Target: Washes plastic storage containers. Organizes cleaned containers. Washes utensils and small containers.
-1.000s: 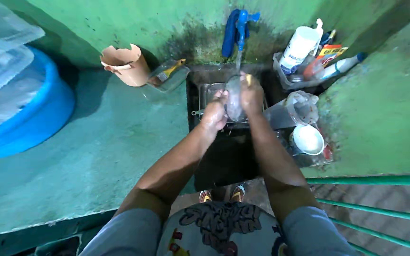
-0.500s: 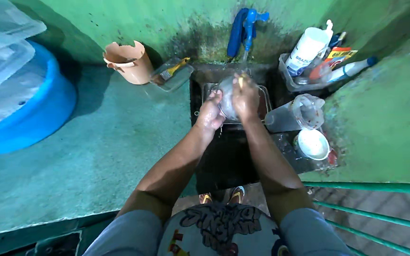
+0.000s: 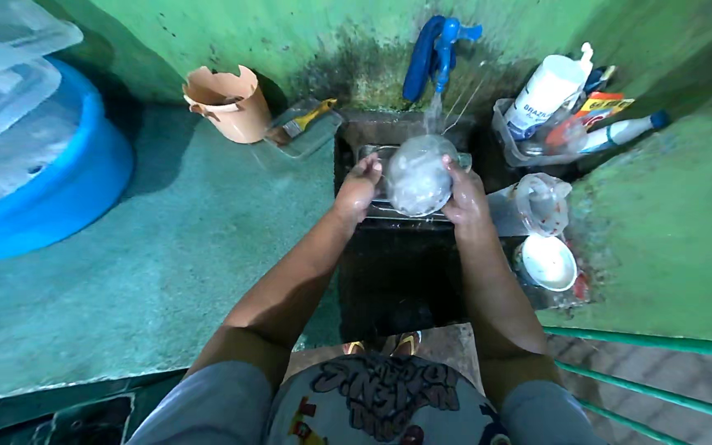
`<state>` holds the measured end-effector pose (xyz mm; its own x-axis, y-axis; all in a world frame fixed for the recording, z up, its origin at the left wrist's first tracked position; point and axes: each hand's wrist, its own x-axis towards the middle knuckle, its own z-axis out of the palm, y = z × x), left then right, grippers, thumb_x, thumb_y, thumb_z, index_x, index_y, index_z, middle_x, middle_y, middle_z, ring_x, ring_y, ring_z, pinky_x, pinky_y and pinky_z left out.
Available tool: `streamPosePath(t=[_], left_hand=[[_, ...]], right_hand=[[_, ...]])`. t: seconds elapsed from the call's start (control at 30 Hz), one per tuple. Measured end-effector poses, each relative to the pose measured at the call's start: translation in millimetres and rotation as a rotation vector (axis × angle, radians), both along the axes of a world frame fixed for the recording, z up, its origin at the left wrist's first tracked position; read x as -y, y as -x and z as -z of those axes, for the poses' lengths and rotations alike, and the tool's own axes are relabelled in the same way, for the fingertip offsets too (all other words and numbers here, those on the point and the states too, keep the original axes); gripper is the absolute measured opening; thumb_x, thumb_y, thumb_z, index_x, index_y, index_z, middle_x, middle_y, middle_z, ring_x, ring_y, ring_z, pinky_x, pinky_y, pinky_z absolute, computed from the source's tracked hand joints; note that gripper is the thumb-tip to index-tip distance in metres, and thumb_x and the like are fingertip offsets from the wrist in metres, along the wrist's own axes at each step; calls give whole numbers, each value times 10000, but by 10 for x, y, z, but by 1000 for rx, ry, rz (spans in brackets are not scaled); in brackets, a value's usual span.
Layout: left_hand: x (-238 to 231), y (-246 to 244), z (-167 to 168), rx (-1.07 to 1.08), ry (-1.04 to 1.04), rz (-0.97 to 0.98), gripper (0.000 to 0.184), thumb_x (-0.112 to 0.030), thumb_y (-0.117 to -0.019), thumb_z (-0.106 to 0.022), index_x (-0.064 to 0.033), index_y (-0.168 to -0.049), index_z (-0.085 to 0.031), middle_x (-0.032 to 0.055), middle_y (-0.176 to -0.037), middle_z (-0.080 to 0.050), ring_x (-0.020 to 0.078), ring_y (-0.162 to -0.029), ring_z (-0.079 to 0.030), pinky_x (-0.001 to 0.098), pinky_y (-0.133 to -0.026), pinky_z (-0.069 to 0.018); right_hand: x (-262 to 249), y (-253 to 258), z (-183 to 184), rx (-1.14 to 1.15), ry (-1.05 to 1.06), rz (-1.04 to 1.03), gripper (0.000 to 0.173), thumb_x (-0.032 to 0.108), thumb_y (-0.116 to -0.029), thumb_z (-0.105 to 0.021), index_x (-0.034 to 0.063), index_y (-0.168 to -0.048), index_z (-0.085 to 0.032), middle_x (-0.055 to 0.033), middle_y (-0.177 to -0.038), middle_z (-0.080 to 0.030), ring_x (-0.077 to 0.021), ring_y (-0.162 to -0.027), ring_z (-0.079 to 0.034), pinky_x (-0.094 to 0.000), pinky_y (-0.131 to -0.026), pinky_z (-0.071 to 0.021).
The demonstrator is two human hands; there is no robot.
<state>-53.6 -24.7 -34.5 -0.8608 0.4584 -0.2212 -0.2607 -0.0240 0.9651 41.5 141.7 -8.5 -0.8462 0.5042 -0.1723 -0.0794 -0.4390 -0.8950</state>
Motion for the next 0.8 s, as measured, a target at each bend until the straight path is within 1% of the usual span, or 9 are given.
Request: streamPosePath(t=[0.07, 0.17, 0.27, 0.37, 0.43, 0.5, 0.57, 0.63, 0.8], left_hand=[[-11, 34, -85, -90, 45, 77, 558, -387, -1095, -456, -152, -1591, -355, 100, -1603, -413, 247, -1417, -473, 504, -1122, -450], [-135, -2, -311, -65, 31, 186, 566, -436, -1076, -483, -140, -1552, -398, 132, -1457, -539, 237, -1289, -561, 480, -1046, -497], [-221, 103, -278, 42, 14, 94, 372, -276, -1083, -510, -102, -1410, -542, 118, -1243, -644, 199, -1052, -641, 404, -888, -548], [-114, 154, -98, 157, -110, 36, 345, -266, -1128, -351, -103, -1301, -600, 62, -1122, -686, 165, -929, -674, 364, -791, -577], [-55, 146, -31, 218, -187, -19, 355, -275, -1129, -336, -95, -1307, -586, 74, -1068, -699, 179, -905, -690, 372, -777, -591], [-35, 114, -16, 240, -217, -72, 379, -310, -1133, -333, -93, -1310, -587, 88, -1068, -702, 196, -930, -693, 398, -805, -591], [-36, 108, -42, 210, -194, -78, 438, -368, -1137, -300, -102, -1315, -599, 96, -1097, -708, 204, -965, -692, 414, -835, -584], [-22, 96, -84, 148, -179, -82, 463, -374, -1140, -270, -95, -1303, -602, 91, -1094, -706, 196, -965, -692, 408, -840, -584], [67, 152, -194, -11, -229, -191, 500, -363, -1144, -203, -86, -1194, -616, 62, -1086, -704, 167, -970, -686, 382, -850, -581]], right_hand=[[78, 26, -42, 166, -384, -6, 408, 227, -970, -705, -20, -1274, -588, -144, -1056, -697, -203, -938, -700, -413, -854, -610], [295, 60, -70, 333, -873, -231, 476, 334, -963, -713, -44, -1242, -637, -225, -1067, -699, -316, -1006, -686, -548, -938, -539], [408, 99, -10, 221, -833, -577, 425, 265, -994, -673, -18, -1302, -599, -174, -1121, -696, -229, -1032, -681, -460, -956, -549], [368, 56, -153, 233, -719, -570, 313, 137, -1056, -517, -39, -1306, -579, -175, -1145, -667, -201, -1019, -667, -401, -930, -558], [320, 80, -272, 333, -1015, -436, 387, 130, -1051, -535, 45, -1428, -554, -226, -1251, -659, -327, -1143, -647, -524, -996, -501], [278, 132, -180, 345, -1320, -438, 645, 175, -979, -668, 133, -1572, -420, -228, -1412, -579, -408, -1306, -549, -592, -1085, -446], [273, 152, -65, 310, -1491, -575, 650, 201, -959, -699, 101, -1548, -445, -193, -1510, -515, -400, -1414, -459, -566, -1162, -390], [273, 143, 25, 242, -1667, -606, 525, 55, -962, -633, 100, -1480, -557, -166, -1541, -504, -404, -1422, -456, -551, -1154, -397], [326, 87, -14, 303, -1589, -636, 261, 93, -960, -652, 72, -1205, -739, -191, -1253, -683, -355, -1226, -627, -537, -1056, -492]])
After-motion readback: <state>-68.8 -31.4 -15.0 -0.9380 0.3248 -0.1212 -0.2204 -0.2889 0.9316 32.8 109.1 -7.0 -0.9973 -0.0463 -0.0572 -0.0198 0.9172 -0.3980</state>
